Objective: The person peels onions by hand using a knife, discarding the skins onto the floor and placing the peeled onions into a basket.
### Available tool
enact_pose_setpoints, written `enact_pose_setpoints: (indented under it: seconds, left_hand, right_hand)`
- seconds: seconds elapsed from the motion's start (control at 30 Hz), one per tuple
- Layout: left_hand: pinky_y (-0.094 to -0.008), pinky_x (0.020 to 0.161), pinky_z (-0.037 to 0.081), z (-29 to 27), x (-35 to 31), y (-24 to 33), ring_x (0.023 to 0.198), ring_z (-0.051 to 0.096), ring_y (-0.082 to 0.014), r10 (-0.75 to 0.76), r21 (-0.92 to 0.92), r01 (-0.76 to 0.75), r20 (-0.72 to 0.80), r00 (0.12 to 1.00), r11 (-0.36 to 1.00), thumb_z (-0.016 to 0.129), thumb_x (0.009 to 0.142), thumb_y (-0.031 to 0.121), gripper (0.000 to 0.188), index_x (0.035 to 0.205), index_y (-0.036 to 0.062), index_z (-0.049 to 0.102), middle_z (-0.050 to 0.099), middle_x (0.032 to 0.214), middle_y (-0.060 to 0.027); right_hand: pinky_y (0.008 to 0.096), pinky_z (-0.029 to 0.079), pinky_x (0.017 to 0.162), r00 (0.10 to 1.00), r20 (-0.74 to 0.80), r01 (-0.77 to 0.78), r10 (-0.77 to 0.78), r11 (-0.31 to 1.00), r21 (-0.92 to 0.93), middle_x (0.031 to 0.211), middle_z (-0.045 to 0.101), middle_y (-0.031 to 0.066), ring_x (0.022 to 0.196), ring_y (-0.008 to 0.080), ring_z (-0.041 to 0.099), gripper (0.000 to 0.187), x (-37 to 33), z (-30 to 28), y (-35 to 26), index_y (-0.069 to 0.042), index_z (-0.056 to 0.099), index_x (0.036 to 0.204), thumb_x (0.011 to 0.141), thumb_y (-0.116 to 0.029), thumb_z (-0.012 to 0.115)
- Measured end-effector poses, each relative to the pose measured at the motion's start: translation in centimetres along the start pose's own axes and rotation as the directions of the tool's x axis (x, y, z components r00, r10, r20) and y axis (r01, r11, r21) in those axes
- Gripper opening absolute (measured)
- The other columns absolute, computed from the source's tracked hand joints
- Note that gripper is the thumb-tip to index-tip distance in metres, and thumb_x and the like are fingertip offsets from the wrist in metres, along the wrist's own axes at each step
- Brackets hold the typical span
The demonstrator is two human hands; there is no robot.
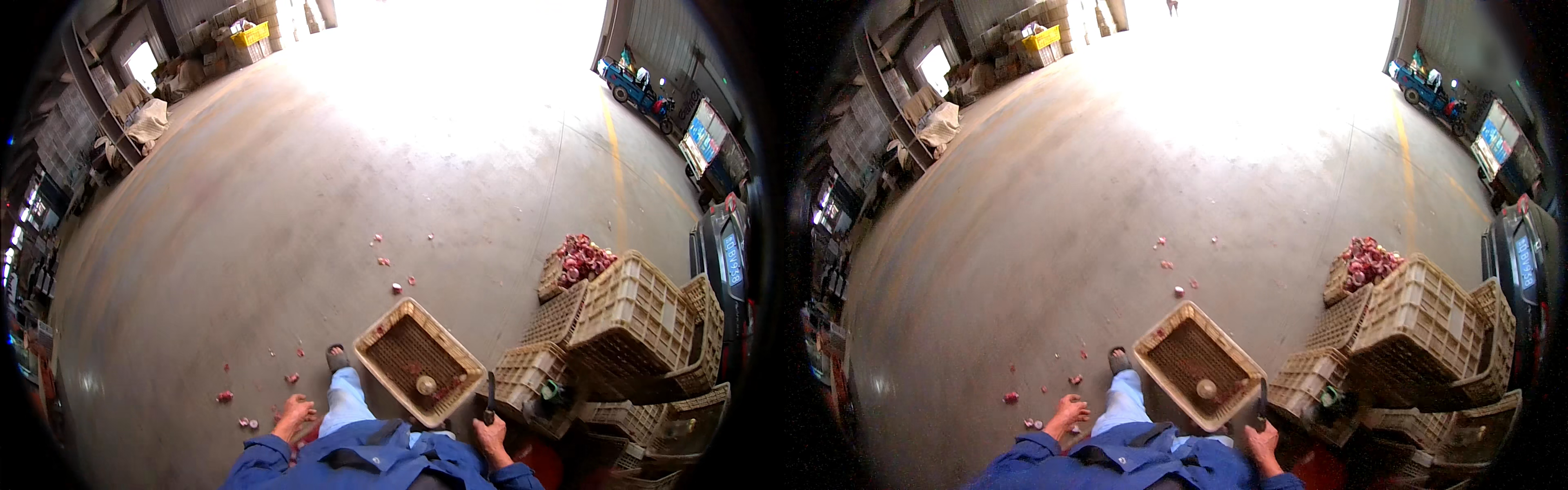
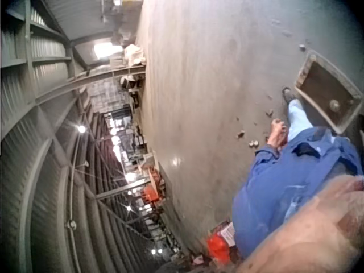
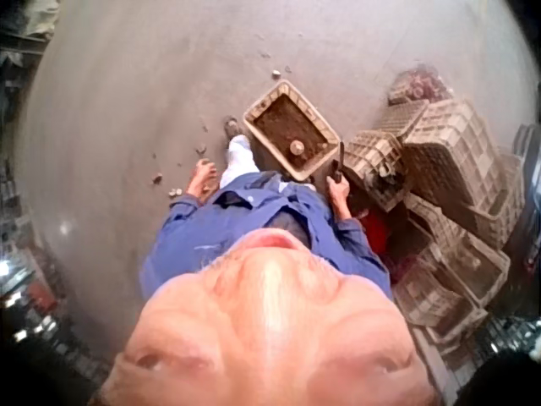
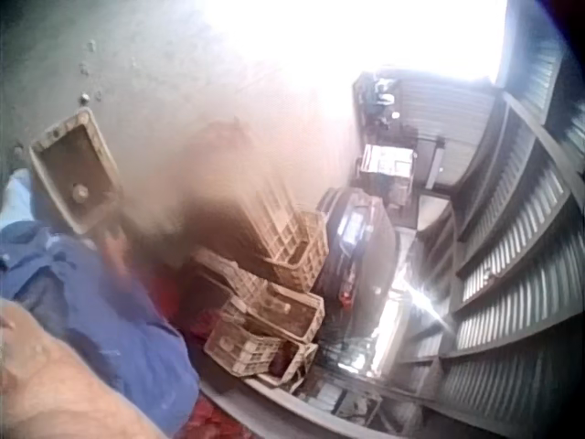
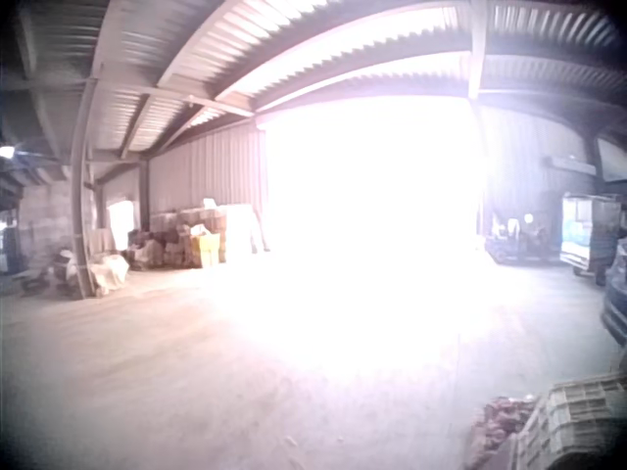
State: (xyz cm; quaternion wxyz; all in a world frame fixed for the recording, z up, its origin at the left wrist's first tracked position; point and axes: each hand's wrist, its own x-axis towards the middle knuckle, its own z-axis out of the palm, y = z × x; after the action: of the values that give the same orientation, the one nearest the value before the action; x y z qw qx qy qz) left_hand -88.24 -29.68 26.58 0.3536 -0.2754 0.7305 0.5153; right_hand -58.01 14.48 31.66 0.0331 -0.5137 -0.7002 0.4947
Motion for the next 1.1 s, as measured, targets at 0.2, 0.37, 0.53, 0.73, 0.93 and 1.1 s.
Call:
enact_pose_setpoints:
  seconds: [0.2,0.37,0.53,0.73,0.93,1.1]
  left_hand:
    - [-0.0363,0.051,0.057,-4.6,8.7,12.1,0.068,0.066,-0.0231,0.007,0.093,-0.018,0.118,0.993,0.995,0.066,0.083,0.002,0.052,0.129,-0.0044,0.043,0.064,0.088,-0.017]
    - [-0.0376,0.048,0.054,-12.5,12.6,22.0,0.055,0.06,-0.0223,-0.148,0.211,0.123,0.108,0.983,0.97,0.063,0.083,0.001,0.049,0.127,-0.0023,0.043,0.061,0.078,-0.0119]
    - [-0.0455,0.043,0.051,-21.1,19.6,21.8,0.053,0.058,-0.0263,-0.101,0.079,0.103,-0.029,0.994,0.992,0.062,0.085,0.002,0.042,0.123,0.0,0.043,0.058,0.077,-0.0153]
    - [-0.0477,0.05,0.057,-25.4,20.9,18.7,0.06,0.063,-0.0309,-0.181,0.096,0.176,0.042,0.983,0.98,0.065,0.084,0.001,0.046,0.123,-0.0061,0.042,0.061,0.083,-0.021]
    - [-0.0407,0.053,0.056,-32.0,34.4,23.3,0.069,0.065,-0.0277,-0.252,0.455,0.197,0.061,0.966,0.869,0.064,0.083,0.003,0.039,0.118,-0.0032,0.048,0.062,0.088,-0.0181]
    - [-0.0387,0.06,0.058,-21.1,36.0,40.0,0.079,0.066,-0.024,0.044,0.367,-0.118,0.202,0.978,0.923,0.065,0.085,0.009,0.05,0.13,-0.0042,0.047,0.063,0.095,-0.016]
  right_hand:
    - [0.0367,0.052,0.072,0.971,-0.06,-0.239,0.233,0.96,-0.146,0.079,0.07,0.015,0.076,0.0267,0.068,0.031,2.1,9.6,-7.4,0.002,0.067,0.091,0.068,-0.019,0.069]
    - [0.0338,0.049,0.059,0.995,-0.033,-0.09,0.091,0.995,0.053,0.068,0.065,0.0079,0.059,0.0156,0.06,0.023,2.4,19.0,-16.4,-0.001,0.066,0.091,0.074,-0.017,0.068]
    - [0.0298,0.048,0.059,0.999,0.027,0.028,-0.033,0.987,0.16,0.071,0.064,0.0034,0.063,0.0107,0.056,0.025,1.7,24.9,-25.7,-0.001,0.066,0.094,0.078,-0.02,0.07]
    - [0.0298,0.053,0.059,0.988,0.146,0.022,-0.056,0.975,0.223,0.071,0.066,0.0049,0.062,0.0121,0.062,0.031,6.1,29.3,-29.3,0.001,0.065,0.106,0.082,-0.017,0.072]
    - [0.0273,0.05,0.049,0.998,-0.055,0.044,-0.019,0.874,0.484,0.069,0.063,0.0079,0.056,0.0143,0.061,0.027,6.1,34.8,-33.5,-0.001,0.061,0.11,0.086,-0.012,0.067]
    - [0.0342,0.049,0.043,0.948,-0.064,-0.211,0.312,0.764,0.609,0.067,0.058,0.0104,0.049,0.0188,0.057,0.032,3.2,35.7,-32.9,0.003,0.054,0.115,0.087,-0.009,0.063]
